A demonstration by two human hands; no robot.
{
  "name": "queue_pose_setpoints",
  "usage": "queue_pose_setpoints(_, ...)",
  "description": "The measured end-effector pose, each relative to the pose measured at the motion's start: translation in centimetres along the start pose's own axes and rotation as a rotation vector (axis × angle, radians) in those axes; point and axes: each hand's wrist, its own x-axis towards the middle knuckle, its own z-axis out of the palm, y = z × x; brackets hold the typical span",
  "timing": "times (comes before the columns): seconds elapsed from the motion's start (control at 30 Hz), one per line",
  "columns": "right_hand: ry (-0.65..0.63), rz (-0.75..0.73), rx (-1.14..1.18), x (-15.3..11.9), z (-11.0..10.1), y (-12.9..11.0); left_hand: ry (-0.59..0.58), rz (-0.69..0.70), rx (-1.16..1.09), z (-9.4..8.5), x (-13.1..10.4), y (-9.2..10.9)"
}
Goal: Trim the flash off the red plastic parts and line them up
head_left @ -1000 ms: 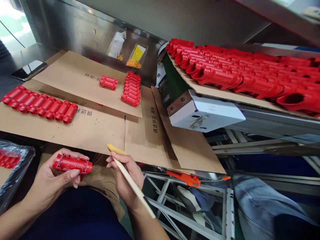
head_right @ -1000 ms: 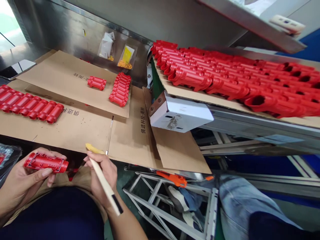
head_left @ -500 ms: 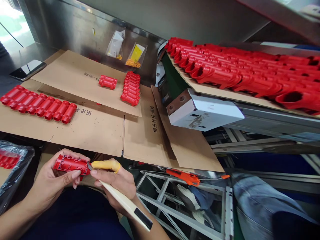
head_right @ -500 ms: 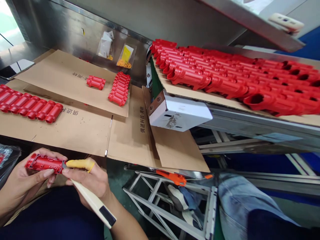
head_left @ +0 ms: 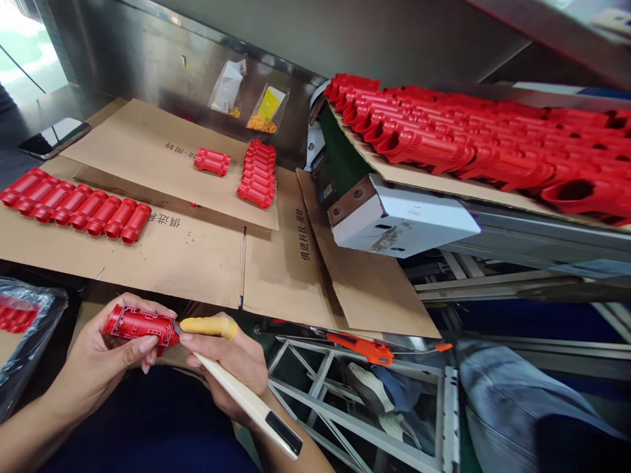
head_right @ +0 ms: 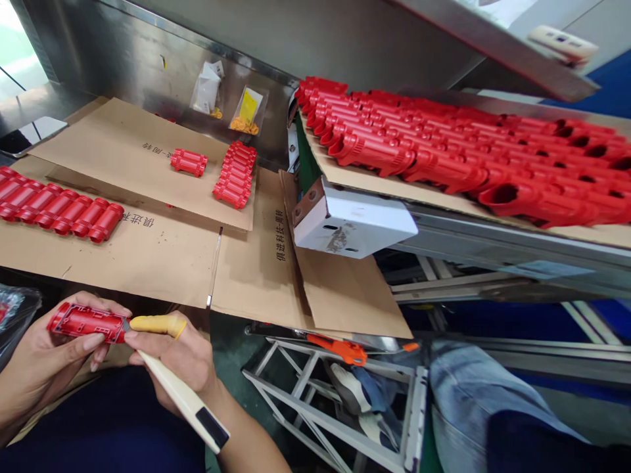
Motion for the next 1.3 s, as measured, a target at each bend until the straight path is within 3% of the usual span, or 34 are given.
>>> queue_pose_setpoints(0.2, -0.002, 0.059, 0.047, 0.0, -0.2, 0.4, 0.002, -0.015, -0.006, 0.1, -0.1, 0.2)
queue_pose_setpoints(0.3, -0.128, 0.024, 0.065, 0.5, -0.9, 0.7, -0.018, -0.039, -0.031, -0.4, 0.3, -0.1)
queue_pose_setpoints(0.43, -0.307, -0.105, -0.165, 1.0, -1.5, 1.1, -0.093, -0.018, -0.073, -1.5, 1.1, -1.0)
queue_pose_setpoints(0.5, -0.246, -0.133, -0.247, 1.0, -1.3, 1.7, -0.130, -0.015, -0.075, -1.8, 1.4, -1.1)
queue_pose_setpoints(0.57, -0.070, -0.106, -0.279, 0.9, -0.9, 2.5, -0.130, -0.036, -0.070, -1.7, 1.4, -0.9)
queue_pose_setpoints(0.67, 0.182, 0.083, -0.274, 0.5, -0.5, 3.3, -0.131, -0.086, -0.068, -1.4, 1.2, -0.3)
queue_pose_setpoints(0.77, 0.218, 0.210, -0.195, 0.1, -0.4, 3.0, -0.140, -0.116, -0.069, -1.1, 1.1, 0.2)
queue_pose_setpoints(0.93, 0.205, 0.224, -0.122, -0.7, -0.4, 1.8, -0.182, -0.114, -0.042, -1.0, 1.3, -0.3)
queue_pose_setpoints(1.07, 0.219, 0.240, -0.143, -1.1, -0.7, 1.7, -0.267, -0.069, 0.028, -2.0, 1.8, -1.2)
queue_pose_setpoints(1.17, 0.221, 0.263, -0.137, -1.1, -0.8, 1.8, -0.278, 0.065, 0.351, -2.4, 3.7, -0.4)
queue_pose_setpoints(1.23, 0.219, 0.268, -0.118, -0.9, -0.6, 1.7, -0.237, 0.215, 0.883, -1.6, 6.1, 1.3)
queue_pose_setpoints(1.3, 0.216, 0.251, -0.099, -0.6, -0.3, 1.4, -0.174, 0.332, 1.614, -0.2, 9.1, 3.4)
